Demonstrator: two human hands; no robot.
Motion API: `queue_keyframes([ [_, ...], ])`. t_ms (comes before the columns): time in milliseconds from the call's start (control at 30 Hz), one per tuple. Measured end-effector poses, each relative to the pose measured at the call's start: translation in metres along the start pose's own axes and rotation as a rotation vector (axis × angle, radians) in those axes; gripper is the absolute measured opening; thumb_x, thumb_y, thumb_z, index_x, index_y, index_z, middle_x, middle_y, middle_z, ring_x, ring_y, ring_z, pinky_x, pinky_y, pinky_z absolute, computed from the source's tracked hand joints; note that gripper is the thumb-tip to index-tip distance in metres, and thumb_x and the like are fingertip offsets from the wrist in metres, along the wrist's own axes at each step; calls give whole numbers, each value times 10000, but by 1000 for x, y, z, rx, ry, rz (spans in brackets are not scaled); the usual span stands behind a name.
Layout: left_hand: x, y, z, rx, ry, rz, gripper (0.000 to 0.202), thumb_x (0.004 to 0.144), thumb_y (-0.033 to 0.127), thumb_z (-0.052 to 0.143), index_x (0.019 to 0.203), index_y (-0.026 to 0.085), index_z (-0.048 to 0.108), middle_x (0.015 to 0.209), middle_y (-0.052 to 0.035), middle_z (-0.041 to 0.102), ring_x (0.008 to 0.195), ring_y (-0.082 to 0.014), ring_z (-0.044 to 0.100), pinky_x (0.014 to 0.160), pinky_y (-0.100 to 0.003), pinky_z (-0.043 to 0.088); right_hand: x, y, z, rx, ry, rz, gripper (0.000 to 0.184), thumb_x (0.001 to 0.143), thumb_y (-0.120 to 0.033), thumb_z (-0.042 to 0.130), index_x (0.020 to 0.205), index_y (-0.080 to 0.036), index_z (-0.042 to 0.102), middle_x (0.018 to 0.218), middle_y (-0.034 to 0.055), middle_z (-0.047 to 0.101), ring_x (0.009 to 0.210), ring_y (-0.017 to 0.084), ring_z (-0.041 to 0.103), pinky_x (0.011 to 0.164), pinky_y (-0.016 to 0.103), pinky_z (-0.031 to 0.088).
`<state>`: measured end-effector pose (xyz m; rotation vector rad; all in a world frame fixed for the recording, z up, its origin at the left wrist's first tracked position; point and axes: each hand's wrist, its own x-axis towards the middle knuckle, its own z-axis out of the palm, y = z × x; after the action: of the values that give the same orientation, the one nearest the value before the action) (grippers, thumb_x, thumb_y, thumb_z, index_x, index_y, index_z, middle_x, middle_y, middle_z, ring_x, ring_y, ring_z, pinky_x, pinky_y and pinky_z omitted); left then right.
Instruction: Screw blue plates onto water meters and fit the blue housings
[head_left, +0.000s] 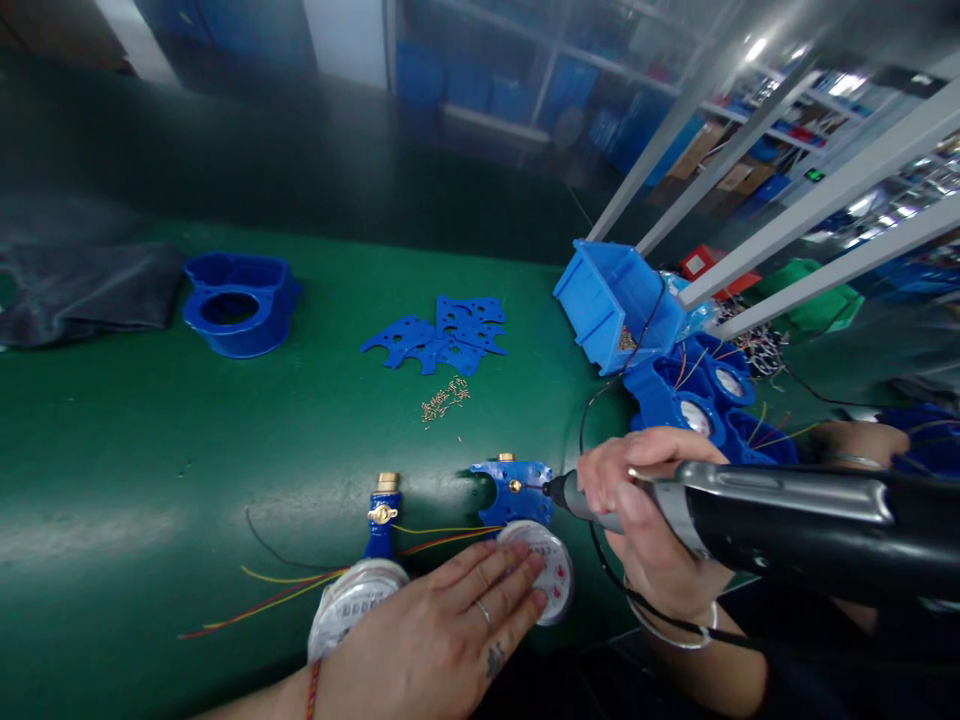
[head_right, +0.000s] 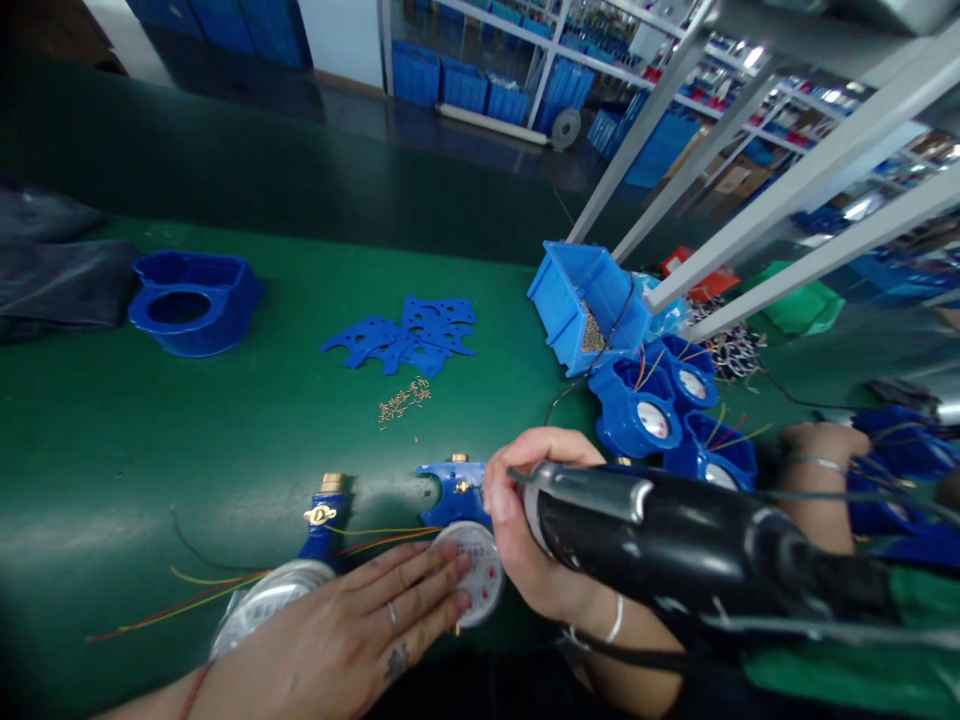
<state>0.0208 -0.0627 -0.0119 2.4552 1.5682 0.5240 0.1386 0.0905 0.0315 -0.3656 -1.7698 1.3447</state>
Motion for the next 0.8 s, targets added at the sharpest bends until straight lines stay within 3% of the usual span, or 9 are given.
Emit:
queue_keyframes([
  [100, 1, -2, -1, 11, -10, 29, 402, 977, 184, 325, 1361, 151, 439, 1411, -53, 459, 1285, -178, 449, 1051, -285, 387, 9, -6, -5, 20, 24, -24, 243, 823, -216, 591, 1062, -230, 555, 581, -49, 490, 489, 115, 475, 489, 289, 428],
  [200, 2, -4, -1, 39, 19, 57, 376, 980, 181, 334, 1320, 164, 491, 1376, -31, 506, 1253, -166, 485, 1039, -269, 393, 32, -3, -5, 141, 180, -141, 192, 770, -240, 646, 954, -224, 594, 560, -54, 488, 460, 104, 441, 471, 280, 405],
  [333, 1, -8, 0, 93, 57, 79, 351, 982, 194, 360, 1295, 169, 516, 1352, -10, 538, 1233, -156, 499, 1037, -259, 379, 65, 34, 6, 226, 264, -244, 169, 715, -247, 639, 850, -232, 539, 553, -73, 489, 459, 95, 459, 473, 255, 407],
  [533, 0, -9, 0, 192, 44, 123, 373, 981, 161, 346, 1327, 184, 484, 1372, 17, 521, 1255, -146, 467, 1019, -253, 378, 77, 97, 20, 242, 285, -144, 157, 734, -269, 585, 835, -226, 474, 558, -83, 472, 472, 83, 479, 507, 245, 421],
  [800, 2, -9, 5, 190, 43, 108, 362, 978, 149, 352, 1303, 191, 506, 1353, 35, 540, 1225, -114, 488, 975, -237, 407, 75, 112, 20, 245, 286, -92, 187, 741, -290, 600, 862, -224, 474, 572, -80, 493, 494, 92, 507, 529, 262, 446],
])
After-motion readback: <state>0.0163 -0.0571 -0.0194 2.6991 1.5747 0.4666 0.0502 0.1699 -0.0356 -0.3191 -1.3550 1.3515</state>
